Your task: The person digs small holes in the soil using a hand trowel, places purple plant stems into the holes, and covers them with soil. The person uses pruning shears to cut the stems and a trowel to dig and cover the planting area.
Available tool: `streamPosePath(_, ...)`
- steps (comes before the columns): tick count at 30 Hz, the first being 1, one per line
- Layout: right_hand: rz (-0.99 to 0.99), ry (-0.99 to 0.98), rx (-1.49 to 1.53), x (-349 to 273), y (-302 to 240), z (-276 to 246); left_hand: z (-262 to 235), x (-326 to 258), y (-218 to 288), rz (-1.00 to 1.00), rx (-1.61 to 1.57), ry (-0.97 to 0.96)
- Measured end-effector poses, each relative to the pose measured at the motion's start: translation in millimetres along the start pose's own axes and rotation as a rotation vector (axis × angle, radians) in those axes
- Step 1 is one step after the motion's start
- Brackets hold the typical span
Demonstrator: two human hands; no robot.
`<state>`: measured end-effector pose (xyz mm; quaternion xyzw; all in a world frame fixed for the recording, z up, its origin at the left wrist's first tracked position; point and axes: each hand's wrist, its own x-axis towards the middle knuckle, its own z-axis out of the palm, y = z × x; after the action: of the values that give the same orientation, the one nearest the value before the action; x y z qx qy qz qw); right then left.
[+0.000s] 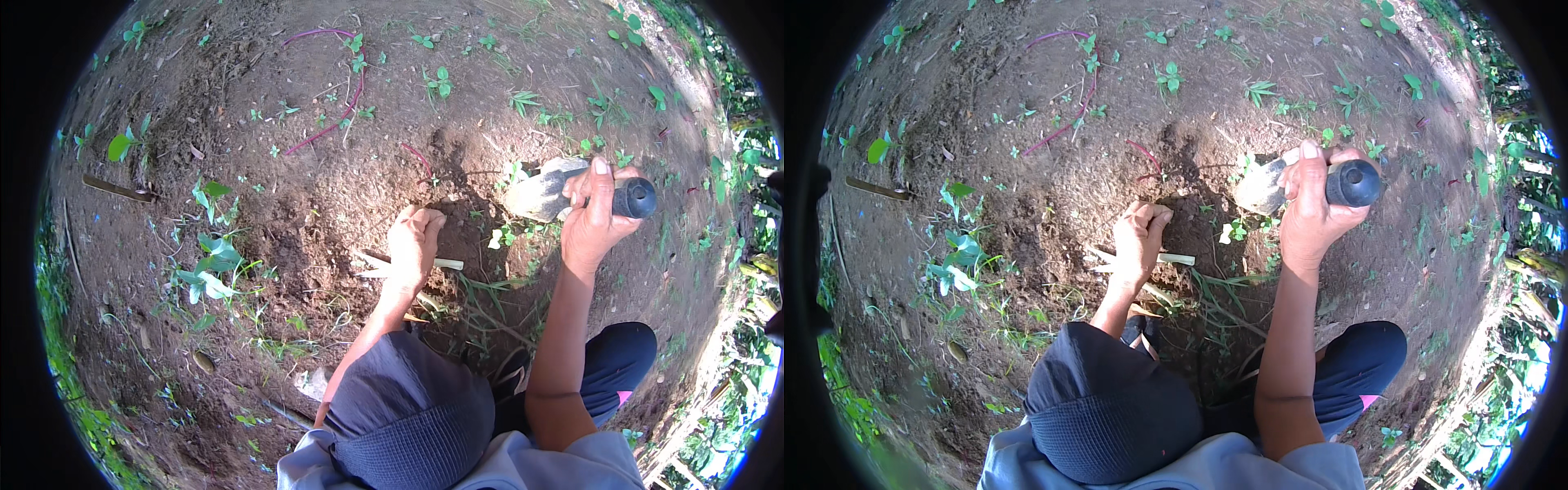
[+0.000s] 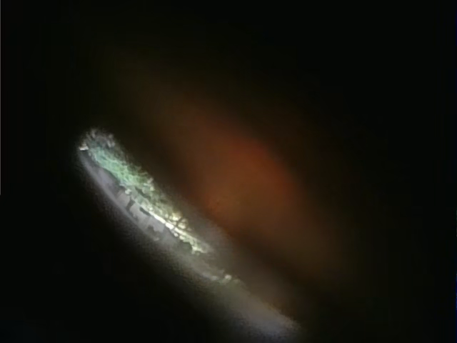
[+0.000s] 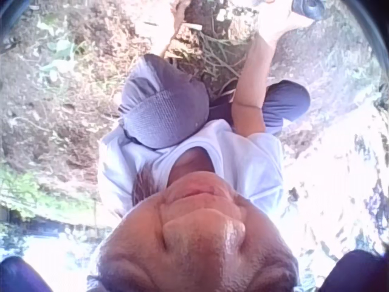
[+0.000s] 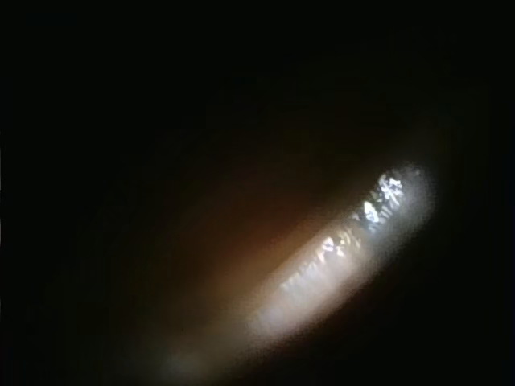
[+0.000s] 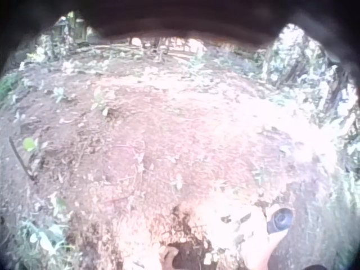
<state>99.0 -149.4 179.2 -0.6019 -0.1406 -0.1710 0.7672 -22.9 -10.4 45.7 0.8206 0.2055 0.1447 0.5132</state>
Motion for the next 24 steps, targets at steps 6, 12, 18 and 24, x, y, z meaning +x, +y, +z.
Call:
streamPosePath(6,0.022,0.086,0.003,1,-14,2,23,18,14,0.426,0.245,-0.026)
streamPosePath(12,-0.026,0.122,-0.055,3,-25,-4,25,30,18,0.372,0.053,-0.129)
streamPosePath(18,-0.050,0.133,-0.011,8,-29,-10,35,2,23,0.330,0.175,-0.392)
streamPosePath(24,-0.070,0.150,-0.022,7,-36,-13,80,-1,12,0.410,0.146,-0.433)
